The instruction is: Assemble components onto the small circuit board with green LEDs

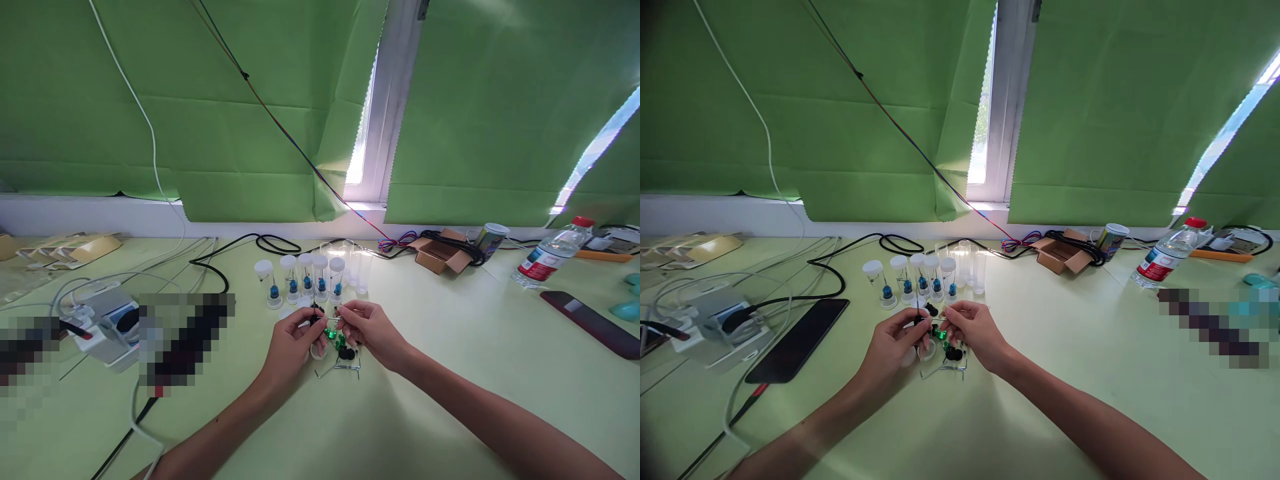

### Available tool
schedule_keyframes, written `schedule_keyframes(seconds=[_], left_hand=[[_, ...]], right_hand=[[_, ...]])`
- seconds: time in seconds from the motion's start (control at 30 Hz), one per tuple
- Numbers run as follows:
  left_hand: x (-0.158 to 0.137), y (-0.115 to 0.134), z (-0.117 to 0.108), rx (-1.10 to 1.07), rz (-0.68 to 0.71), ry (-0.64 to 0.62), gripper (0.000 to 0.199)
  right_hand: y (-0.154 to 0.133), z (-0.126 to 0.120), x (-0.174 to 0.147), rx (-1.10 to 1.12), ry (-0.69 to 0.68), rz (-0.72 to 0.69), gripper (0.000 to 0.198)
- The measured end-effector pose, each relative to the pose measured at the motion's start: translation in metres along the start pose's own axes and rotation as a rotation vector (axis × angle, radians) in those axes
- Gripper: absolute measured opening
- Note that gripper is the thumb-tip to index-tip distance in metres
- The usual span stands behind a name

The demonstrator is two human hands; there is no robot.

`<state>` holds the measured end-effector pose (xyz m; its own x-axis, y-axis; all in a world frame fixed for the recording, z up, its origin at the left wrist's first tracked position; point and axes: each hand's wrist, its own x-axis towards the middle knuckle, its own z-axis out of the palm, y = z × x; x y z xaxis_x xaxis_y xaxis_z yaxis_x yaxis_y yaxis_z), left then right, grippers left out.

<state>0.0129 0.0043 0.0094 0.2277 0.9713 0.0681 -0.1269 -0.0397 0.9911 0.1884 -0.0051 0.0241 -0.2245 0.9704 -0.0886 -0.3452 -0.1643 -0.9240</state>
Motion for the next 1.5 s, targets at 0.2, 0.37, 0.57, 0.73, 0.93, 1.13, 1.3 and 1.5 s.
schedule_keyframes(seconds=[0.2,0.37,0.57,0.73,0.93,1.13,1.3,1.5], left_hand=[[0.0016,0.0062,0.0031,-0.034,-0.007,0.067,0.027],[0.0014,0.0061,0.0028,-0.05,-0.022,0.06,0.026],[-0.0005,0.005,0.002,-0.042,-0.027,0.031,0.025],[-0.0015,0.0045,0.002,-0.013,-0.007,0.013,0.024],[-0.0011,0.005,0.0012,0.008,0.006,0.024,0.025],[-0.0009,0.0046,0.0003,0.029,0.01,0.021,0.024],[-0.0015,0.0019,0.0006,0.024,-0.005,0.006,0.024],[-0.0009,0.0038,0.001,0.003,0.002,0.043,0.024]], right_hand=[[0.0017,-0.0003,-0.0006,-0.245,0.037,-0.251,0.029],[0.0082,-0.0023,-0.0002,-0.376,0.071,-0.366,0.02],[0.0075,-0.0015,-0.0014,-0.441,0.104,-0.384,0.013],[0.0065,-0.0009,-0.0012,-0.429,0.076,-0.385,0.015],[0.0089,-0.0014,0.0008,-0.338,0.038,-0.298,0.025],[0.005,-0.0002,0.0001,-0.166,-0.012,-0.094,0.03],[0.0032,0.0003,0.0004,0.015,-0.037,0.068,0.032],[0.0052,0.0014,-0.0004,-0.029,-0.054,0.001,0.032]])
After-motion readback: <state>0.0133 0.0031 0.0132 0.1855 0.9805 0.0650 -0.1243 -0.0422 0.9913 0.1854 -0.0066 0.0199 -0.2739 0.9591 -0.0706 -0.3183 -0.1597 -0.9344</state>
